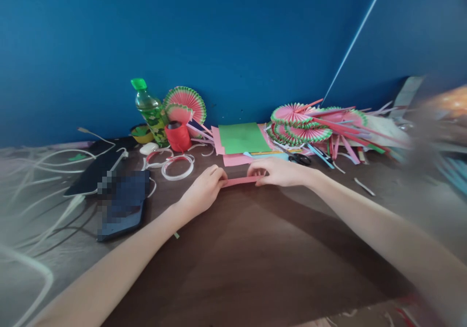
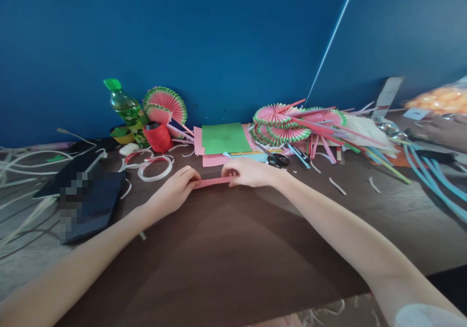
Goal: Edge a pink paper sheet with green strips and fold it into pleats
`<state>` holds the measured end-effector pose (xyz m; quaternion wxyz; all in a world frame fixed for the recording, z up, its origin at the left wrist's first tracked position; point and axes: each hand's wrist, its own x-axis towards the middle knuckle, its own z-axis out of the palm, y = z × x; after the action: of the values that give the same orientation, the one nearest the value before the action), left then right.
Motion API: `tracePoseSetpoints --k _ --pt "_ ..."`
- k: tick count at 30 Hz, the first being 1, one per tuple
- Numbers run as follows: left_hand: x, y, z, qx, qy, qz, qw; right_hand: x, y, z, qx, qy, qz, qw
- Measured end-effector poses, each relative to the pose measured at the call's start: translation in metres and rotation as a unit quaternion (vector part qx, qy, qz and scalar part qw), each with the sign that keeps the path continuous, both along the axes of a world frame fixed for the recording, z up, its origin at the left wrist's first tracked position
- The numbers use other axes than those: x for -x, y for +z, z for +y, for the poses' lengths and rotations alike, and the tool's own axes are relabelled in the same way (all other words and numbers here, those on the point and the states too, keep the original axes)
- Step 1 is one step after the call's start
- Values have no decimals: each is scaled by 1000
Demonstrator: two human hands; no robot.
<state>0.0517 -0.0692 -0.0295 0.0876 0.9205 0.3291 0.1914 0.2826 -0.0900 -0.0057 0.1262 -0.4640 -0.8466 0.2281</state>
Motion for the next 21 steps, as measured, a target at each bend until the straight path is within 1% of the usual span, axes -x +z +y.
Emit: tracePoseSetpoints --k 4,6,9,14,16,19,21 --pt "6 11 7 86 -8 15 996 -5 -8 6 38 -13 33 999" --pt "12 16 13 133 -11 34 990 -8 -11 8 60 -11 38 997" --pt "20 21 21 183 0 65 981 -10 -15 10 93 2 47 995" --pt "22 24 22 210 -1 89 974 -13 -14 11 142 34 71 987" --pt "20 25 20 235 5 88 968 -13 -12 10 152 45 73 985" --pt "20 23 19 285 25 77 955 -14 -10 9 144 56 63 986" --pt "20 21 20 299 31 67 952 -14 -9 9 135 47 51 988"
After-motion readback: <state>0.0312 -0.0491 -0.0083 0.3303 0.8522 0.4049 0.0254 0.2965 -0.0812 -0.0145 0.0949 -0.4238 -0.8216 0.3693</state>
